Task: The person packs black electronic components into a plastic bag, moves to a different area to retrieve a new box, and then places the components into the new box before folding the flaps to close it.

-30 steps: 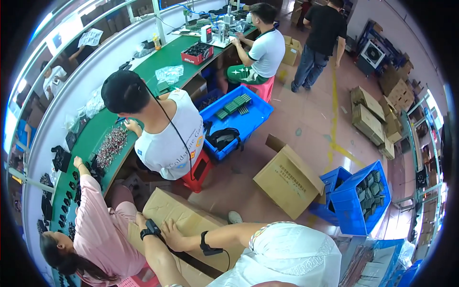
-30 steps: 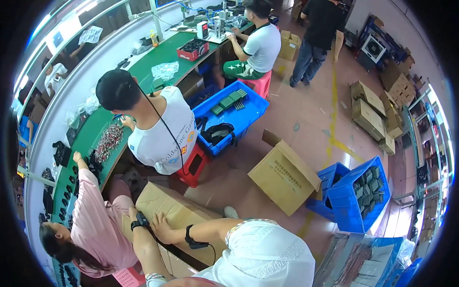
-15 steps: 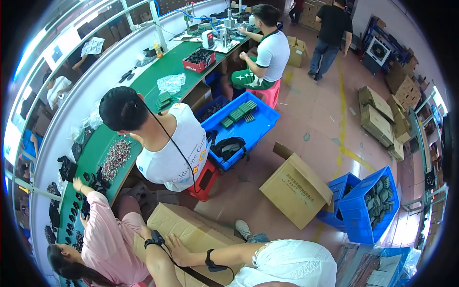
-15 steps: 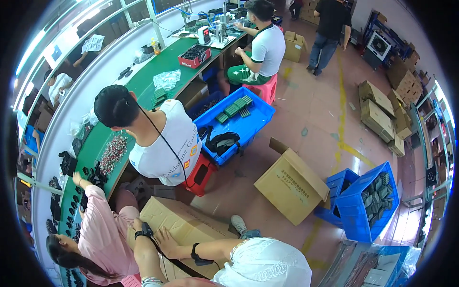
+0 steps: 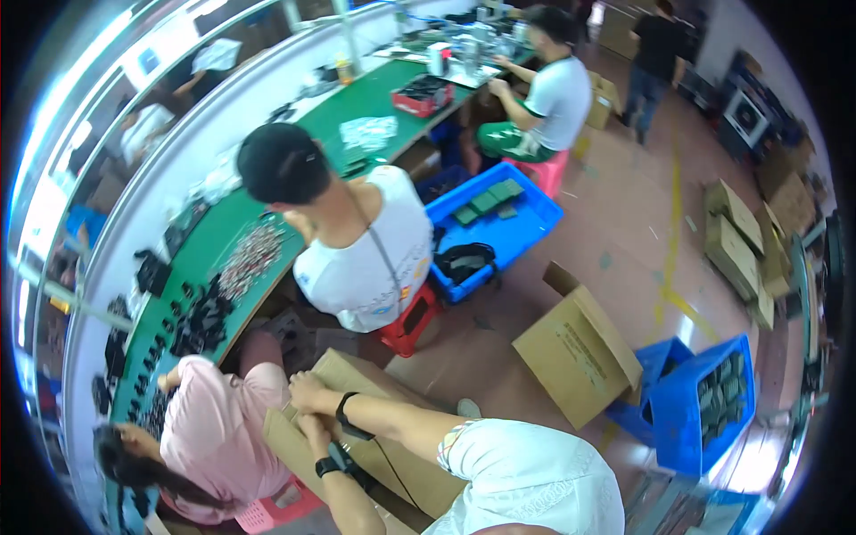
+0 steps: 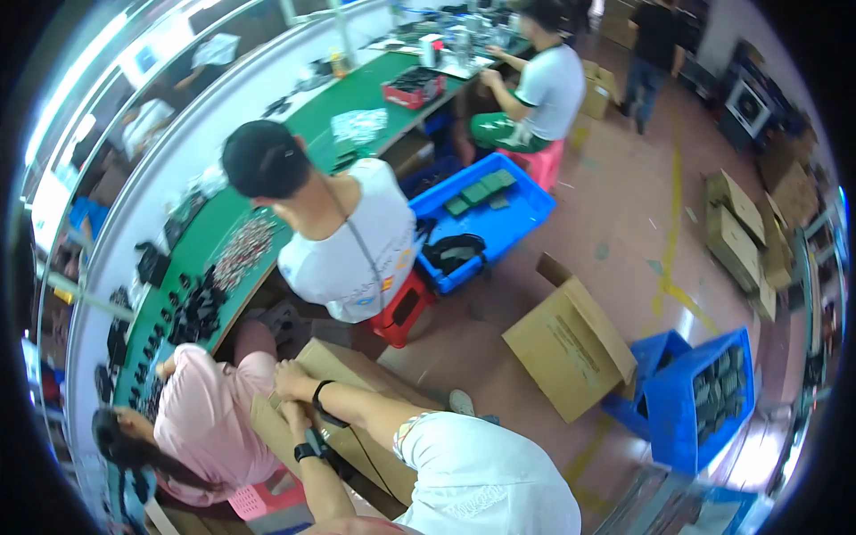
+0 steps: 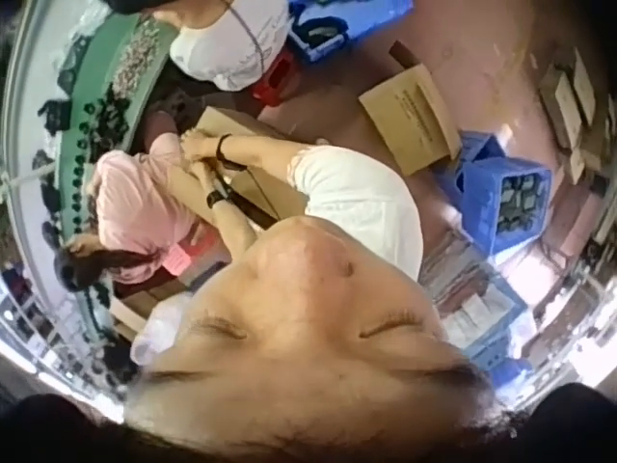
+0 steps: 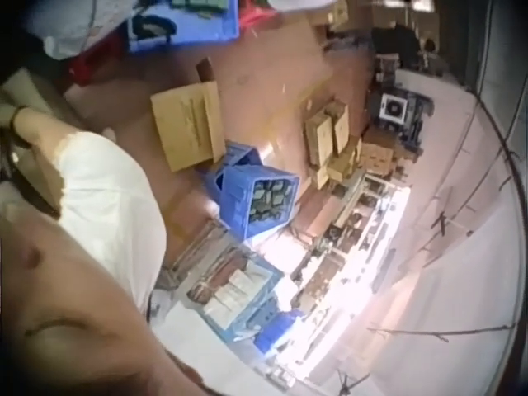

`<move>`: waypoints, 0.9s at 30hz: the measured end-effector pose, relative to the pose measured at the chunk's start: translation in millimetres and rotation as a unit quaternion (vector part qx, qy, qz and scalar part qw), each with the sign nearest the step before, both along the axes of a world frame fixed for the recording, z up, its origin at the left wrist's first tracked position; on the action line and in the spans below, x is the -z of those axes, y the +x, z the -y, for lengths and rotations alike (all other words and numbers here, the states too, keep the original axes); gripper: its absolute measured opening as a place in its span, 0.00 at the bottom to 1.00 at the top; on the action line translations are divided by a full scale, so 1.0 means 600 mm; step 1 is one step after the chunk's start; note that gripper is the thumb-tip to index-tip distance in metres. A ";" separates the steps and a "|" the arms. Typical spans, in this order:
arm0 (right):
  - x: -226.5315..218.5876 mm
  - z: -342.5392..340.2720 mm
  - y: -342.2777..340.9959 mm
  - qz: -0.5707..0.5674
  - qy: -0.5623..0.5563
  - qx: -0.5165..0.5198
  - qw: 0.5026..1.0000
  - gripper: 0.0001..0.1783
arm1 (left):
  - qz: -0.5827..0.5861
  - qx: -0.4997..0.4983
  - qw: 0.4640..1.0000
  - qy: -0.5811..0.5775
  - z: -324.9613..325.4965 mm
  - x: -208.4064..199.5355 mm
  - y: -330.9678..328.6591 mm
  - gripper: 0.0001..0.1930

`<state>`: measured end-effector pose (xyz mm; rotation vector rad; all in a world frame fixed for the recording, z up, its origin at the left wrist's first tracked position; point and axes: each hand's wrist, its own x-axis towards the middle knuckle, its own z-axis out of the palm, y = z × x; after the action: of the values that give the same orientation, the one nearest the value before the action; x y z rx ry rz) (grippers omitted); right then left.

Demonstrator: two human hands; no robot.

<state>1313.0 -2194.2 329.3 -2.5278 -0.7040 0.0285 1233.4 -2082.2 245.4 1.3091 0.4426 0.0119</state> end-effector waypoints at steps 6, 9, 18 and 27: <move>-0.031 -0.056 -0.010 -0.028 -0.109 -0.089 0.990 0.23 | -0.026 -0.161 0.981 0.108 0.036 -0.030 -0.020 0.11; -0.010 -0.029 0.036 -0.017 -0.182 -0.049 0.982 0.16 | -0.066 -0.133 0.978 0.146 0.113 -0.083 0.009 0.18; 0.012 -0.084 0.015 -0.026 -0.110 -0.083 0.990 0.13 | -0.053 -0.142 0.977 0.152 0.065 -0.045 -0.020 0.20; 0.001 -0.023 0.016 0.058 0.197 -0.127 0.971 0.14 | 0.060 -0.103 0.976 0.184 0.076 -0.074 -0.032 0.19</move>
<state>1322.8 -2180.6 328.6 -2.0629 -0.9710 -0.1564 1214.1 -2127.8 290.0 1.6094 0.4857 0.3600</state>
